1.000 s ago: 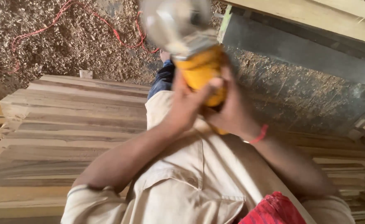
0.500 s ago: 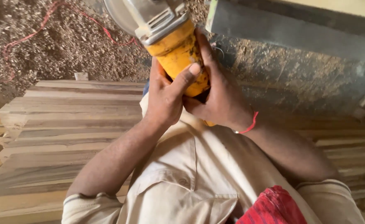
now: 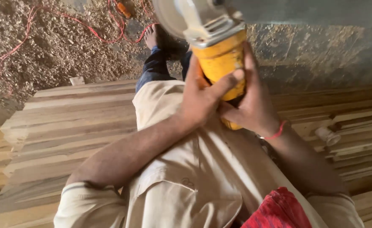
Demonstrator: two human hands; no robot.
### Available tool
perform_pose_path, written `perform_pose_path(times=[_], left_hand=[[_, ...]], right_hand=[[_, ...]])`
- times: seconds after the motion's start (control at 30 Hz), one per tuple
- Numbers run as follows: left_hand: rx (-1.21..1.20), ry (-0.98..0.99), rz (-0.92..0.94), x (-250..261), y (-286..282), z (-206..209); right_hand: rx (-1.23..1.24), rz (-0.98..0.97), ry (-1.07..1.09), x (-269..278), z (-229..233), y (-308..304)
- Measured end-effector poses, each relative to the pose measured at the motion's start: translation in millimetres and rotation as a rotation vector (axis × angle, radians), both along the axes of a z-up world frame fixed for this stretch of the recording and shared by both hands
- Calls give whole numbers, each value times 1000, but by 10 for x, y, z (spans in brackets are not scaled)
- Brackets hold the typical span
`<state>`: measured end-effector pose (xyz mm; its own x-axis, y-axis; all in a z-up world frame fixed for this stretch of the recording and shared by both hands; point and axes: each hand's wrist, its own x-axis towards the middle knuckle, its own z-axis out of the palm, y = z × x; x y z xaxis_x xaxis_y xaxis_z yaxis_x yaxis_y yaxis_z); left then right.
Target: The person uses a handheld angle grinder with a sanding disc to smooth the surfaces of wooden planks. They hold the planks with one hand and operate the grinder with the other, moving the tool along the length of the wood. The person repeatedly flips the planks to sand different sides and edges.
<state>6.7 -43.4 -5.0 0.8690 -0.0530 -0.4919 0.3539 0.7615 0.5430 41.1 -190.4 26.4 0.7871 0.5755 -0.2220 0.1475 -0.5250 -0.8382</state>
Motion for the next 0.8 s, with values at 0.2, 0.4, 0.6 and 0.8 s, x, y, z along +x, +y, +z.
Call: perform_pose_path(times=[0.2,0.4,0.6,0.8], left_hand=[[97,-63,-165,238,-921,-169],[355,-87,-411,485,-1379,-148],[312,-2,-237,294,-970,-104],[104,32,49,-65,-2,14]], right_hand=[[30,-178,-16,-67,-121,-893],[-40,-345,1,-121,11,-1288],[-11,-183,-6,35,41,-846],[72,59,114,106,-8,117]])
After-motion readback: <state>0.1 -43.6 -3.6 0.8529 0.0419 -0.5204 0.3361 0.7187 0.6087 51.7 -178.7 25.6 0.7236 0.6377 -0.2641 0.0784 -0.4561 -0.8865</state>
